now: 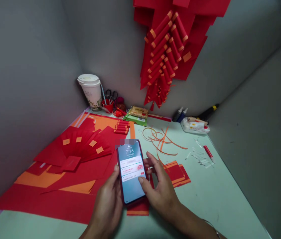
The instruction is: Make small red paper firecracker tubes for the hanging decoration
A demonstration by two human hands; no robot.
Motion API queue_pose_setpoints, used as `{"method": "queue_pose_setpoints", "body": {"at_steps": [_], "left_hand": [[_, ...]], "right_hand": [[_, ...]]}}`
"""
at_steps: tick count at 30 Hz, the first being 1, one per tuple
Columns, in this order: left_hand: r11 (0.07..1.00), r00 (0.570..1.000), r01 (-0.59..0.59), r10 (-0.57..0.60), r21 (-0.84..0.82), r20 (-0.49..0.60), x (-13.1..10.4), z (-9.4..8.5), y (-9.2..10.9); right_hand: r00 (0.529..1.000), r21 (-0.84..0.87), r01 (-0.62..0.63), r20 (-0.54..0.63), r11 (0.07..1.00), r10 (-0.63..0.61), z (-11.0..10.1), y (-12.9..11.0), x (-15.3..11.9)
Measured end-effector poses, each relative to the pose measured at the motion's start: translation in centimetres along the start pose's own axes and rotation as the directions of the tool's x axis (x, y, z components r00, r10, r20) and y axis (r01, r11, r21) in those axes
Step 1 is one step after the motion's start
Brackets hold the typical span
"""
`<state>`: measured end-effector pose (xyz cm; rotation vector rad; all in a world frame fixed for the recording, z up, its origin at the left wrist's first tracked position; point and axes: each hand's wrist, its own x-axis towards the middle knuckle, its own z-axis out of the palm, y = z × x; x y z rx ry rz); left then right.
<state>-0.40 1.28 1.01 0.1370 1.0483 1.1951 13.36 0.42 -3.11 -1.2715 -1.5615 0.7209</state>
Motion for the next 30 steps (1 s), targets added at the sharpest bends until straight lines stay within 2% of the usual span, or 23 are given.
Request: {"method": "queue_pose_setpoints", "body": {"at_steps": [9, 13, 15, 18, 23, 26, 30], "left_hand": [[1.000, 1.000, 0.023, -0.023, 0.005, 0.010, -0.1, 0.0, -0.1], [1.000, 1.000, 0.012, -0.012, 0.009, 0.009, 0.1, 0.0, -0.1], [1.000, 1.000, 0.020, -0.020, 0.006, 0.008, 0.1, 0.1, -0.1], [0.999, 0.999, 0.033, -0.032, -0.016, 0.023, 0.0, 0.1, 0.0], [0.998, 0.998, 0.046, -0.045, -0.045, 0.038, -0.1, 0.0, 0.1], [0.997, 0.997, 0.061, -0.059, -0.046, 0.040, -0.1, 0.0, 0.1], [0.996, 0.996, 0.080, -0.079, -0.030, 0.029, -0.1, 0.2, -0.1]], "right_hand": [[1.000, -0.040, 0.006, 0.003, 0.999, -0.006, -0.1, 0.0, -0.1], [0.990, -0.144, 0.130, -0.036, 0.981, -0.136, -0.9, -0.7, 0.1], [0.965, -0.174, 0.251, -0.028, 0.952, -0.259, -1.5, -1.1, 0.2], [0.901, -0.151, 0.431, 0.016, 0.890, -0.434, -2.0, -1.3, 0.1], [0.802, -0.119, 0.596, 0.142, 0.794, -0.581, -1.6, -0.5, -0.3], [0.786, -0.162, 0.616, 0.195, 0.771, -0.587, -1.5, 0.3, -0.1], [0.819, -0.263, 0.572, 0.142, 0.777, -0.556, -2.1, 0.6, 1.1]]}}
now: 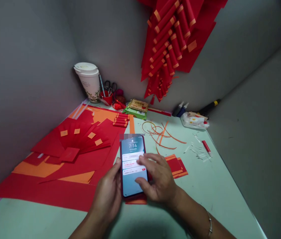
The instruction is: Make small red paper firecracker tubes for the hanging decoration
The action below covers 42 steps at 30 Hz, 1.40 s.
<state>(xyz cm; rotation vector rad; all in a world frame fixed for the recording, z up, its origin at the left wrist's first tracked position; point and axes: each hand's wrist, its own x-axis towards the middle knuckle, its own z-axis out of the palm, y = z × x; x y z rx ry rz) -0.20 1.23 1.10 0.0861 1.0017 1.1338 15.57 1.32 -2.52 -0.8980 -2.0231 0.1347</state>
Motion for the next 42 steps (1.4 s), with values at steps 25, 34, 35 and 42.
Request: {"method": "queue_pose_setpoints", "body": {"at_steps": [25, 34, 35, 42], "left_hand": [[0.999, 0.999, 0.043, -0.043, 0.012, 0.031, 0.0, 0.0, 0.1], [0.999, 1.000, 0.015, -0.015, 0.036, 0.017, 0.0, 0.1, 0.3], [0.999, 1.000, 0.009, -0.010, 0.036, 0.018, 0.0, 0.1, 0.3], [1.000, 1.000, -0.005, 0.005, 0.013, 0.004, -0.1, 0.0, 0.3]], "right_hand": [[0.998, 0.104, 0.038, -0.052, 0.994, -0.033, 0.5, -0.2, -0.8], [0.993, 0.117, 0.099, -0.079, 0.988, -0.090, 0.4, -0.1, -0.8], [0.989, 0.123, 0.122, -0.100, 0.985, -0.110, 0.5, -0.1, -0.8], [0.984, 0.136, 0.154, -0.107, 0.979, -0.140, 0.8, 0.0, -0.7]]}}
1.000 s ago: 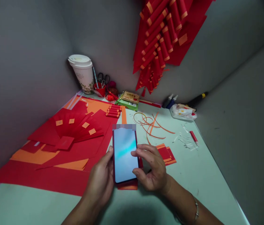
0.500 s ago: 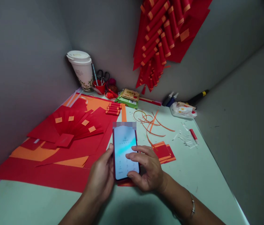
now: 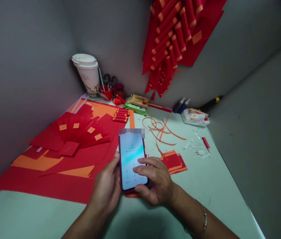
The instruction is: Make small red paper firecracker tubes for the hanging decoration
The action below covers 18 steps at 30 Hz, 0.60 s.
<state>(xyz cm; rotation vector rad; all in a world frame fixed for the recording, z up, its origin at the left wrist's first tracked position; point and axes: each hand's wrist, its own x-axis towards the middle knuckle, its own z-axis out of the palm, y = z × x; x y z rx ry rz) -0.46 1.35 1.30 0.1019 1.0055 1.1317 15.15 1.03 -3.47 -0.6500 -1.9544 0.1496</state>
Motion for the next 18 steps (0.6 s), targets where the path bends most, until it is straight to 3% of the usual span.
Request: {"method": "queue_pose_setpoints", "body": {"at_steps": [18], "left_hand": [[1.000, 1.000, 0.010, -0.010, -0.007, -0.011, -0.01, 0.01, 0.35]], "right_hand": [[0.992, 0.042, 0.126, 0.024, 0.991, -0.127, -0.55, -0.17, 0.09]]}}
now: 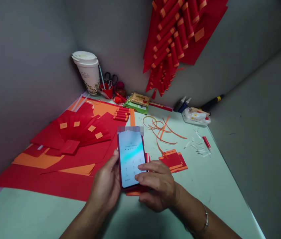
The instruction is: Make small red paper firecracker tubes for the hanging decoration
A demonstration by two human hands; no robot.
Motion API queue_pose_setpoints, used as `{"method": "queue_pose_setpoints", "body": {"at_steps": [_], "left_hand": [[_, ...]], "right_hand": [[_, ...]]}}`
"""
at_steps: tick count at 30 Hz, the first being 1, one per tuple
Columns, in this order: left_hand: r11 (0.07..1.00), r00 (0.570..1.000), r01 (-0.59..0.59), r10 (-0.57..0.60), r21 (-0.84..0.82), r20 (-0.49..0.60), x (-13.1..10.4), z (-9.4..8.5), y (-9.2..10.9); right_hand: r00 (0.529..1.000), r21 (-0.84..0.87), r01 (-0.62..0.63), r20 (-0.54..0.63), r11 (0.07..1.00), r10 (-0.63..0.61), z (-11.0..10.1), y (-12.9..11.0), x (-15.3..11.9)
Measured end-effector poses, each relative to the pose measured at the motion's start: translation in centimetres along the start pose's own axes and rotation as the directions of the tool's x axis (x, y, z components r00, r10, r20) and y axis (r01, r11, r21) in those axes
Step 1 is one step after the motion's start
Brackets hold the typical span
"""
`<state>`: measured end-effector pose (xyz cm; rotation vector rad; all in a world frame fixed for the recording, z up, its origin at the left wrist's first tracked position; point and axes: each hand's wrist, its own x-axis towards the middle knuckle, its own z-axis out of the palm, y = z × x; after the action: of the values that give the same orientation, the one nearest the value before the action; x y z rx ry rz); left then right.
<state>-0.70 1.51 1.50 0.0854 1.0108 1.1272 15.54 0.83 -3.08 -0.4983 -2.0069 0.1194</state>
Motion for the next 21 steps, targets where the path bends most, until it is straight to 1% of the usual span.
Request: {"method": "queue_pose_setpoints", "body": {"at_steps": [3, 7, 10, 13, 21], "left_hand": [[1.000, 1.000, -0.002, 0.002, 0.003, 0.001, 0.03, 0.03, 0.12], [1.000, 1.000, -0.012, 0.012, 0.006, -0.002, 0.13, -0.20, 0.09], [1.000, 1.000, -0.011, 0.011, 0.000, 0.018, 0.15, -0.40, -0.03], [1.000, 0.999, -0.018, 0.018, -0.003, 0.030, 0.08, -0.37, -0.09], [1.000, 1.000, -0.010, 0.010, 0.009, 0.001, -0.06, -0.03, 0.11]], "right_hand": [[0.999, 0.023, 0.029, 0.029, 0.999, -0.030, -0.06, -0.04, 0.18], [0.999, 0.005, 0.039, 0.020, 0.999, -0.039, 0.03, -0.04, 0.25], [0.998, 0.000, 0.052, 0.020, 0.999, -0.052, 0.01, -0.08, 0.24], [0.998, -0.011, 0.052, 0.025, 0.999, -0.052, 0.01, -0.09, 0.16], [0.999, 0.017, 0.036, 0.031, 0.999, -0.037, -0.10, -0.07, -0.04]]}}
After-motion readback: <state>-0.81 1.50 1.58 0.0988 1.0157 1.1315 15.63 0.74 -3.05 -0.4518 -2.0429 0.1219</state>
